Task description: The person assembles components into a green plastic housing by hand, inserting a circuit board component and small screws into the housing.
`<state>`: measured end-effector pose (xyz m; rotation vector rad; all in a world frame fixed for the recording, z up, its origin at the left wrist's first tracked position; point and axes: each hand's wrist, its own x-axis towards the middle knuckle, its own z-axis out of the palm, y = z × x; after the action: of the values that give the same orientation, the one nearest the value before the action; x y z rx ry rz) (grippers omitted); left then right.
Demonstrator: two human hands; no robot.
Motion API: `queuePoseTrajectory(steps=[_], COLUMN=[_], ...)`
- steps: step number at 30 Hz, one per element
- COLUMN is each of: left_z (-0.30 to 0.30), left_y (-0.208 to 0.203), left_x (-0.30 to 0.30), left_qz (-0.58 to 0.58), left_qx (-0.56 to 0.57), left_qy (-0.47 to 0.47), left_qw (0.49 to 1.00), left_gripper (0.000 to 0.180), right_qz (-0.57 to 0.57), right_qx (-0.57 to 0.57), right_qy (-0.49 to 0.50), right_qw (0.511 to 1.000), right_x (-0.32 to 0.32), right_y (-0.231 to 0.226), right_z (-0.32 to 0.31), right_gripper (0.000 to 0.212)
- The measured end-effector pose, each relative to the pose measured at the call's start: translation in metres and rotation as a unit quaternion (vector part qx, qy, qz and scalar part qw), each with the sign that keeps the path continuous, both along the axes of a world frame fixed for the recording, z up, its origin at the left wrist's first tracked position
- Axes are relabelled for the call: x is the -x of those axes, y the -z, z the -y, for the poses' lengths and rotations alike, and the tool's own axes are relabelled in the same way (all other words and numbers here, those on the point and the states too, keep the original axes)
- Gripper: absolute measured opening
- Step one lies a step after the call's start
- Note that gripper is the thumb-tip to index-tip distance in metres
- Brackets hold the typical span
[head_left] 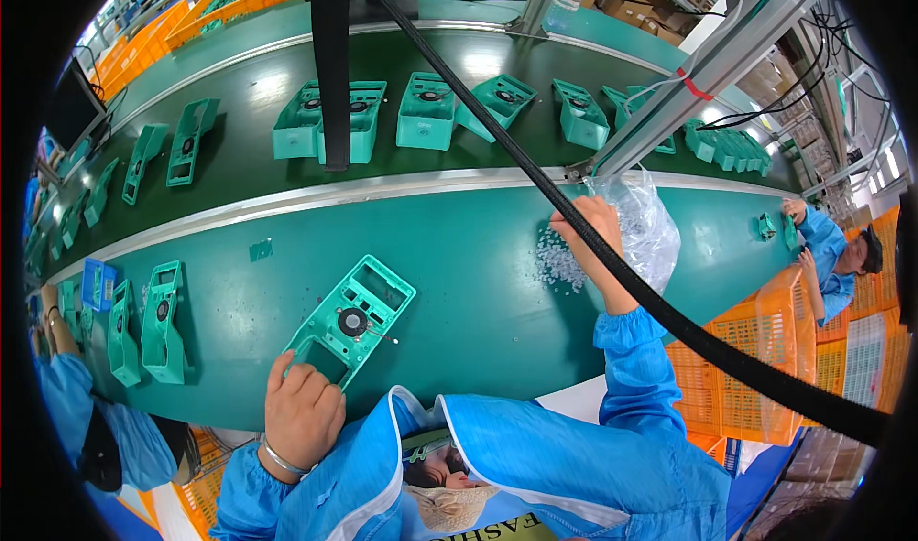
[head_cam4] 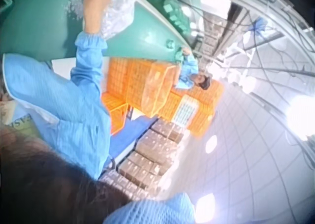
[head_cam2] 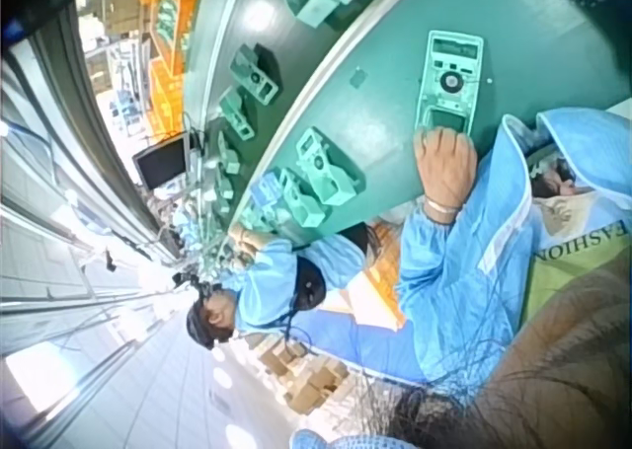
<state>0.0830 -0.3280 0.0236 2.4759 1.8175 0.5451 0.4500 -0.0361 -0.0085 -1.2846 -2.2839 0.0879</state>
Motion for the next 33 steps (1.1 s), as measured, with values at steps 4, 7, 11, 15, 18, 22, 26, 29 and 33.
queuePoseTrajectory(steps=[4,7,11,15,18,22,26,29,33], left_z=[0.000,0.000,-0.002,-0.001,-0.001,-0.001,-0.001,0.000,0.000], left_y=[0.002,0.001,-0.001,0.000,-0.001,-0.001,0.000,0.002,0.001], left_x=[0.002,0.003,0.002,0.002,0.002,0.003,0.001,0.001,0.002], left_qz=[0.000,0.000,-0.012,-0.013,-0.014,-0.008,-0.013,-0.014,-0.015], left_qx=[-0.001,0.002,0.008,0.009,0.007,0.011,0.007,0.006,0.010], left_qy=[0.004,0.005,-0.003,-0.005,-0.007,0.002,-0.006,-0.005,-0.006], left_qw=[1.000,1.000,1.000,1.000,1.000,1.000,1.000,1.000,1.000], left_gripper=[0.017,0.018,0.013,0.013,0.013,0.018,0.015,0.015,0.015], right_qz=[0.016,0.025,0.038,0.012,-0.018,-0.019,-0.033,-0.048,-0.048], right_qx=[0.015,0.021,0.025,0.025,0.055,0.044,0.028,0.019,0.007], right_qy=[0.014,0.026,0.024,0.023,0.014,-0.066,-0.066,-0.057,-0.062], right_qw=[1.000,0.999,0.999,0.999,0.998,0.997,0.997,0.997,0.997], right_x=[0.004,0.003,0.001,0.008,0.023,0.037,0.036,0.032,0.032], right_y=[0.000,0.003,0.008,0.010,0.008,0.014,0.018,0.017,0.011], right_z=[-0.001,-0.003,-0.005,-0.006,0.002,0.012,0.009,0.009,0.011], right_gripper=[0.005,0.005,0.004,0.004,0.004,0.004,0.004,0.005,0.010])
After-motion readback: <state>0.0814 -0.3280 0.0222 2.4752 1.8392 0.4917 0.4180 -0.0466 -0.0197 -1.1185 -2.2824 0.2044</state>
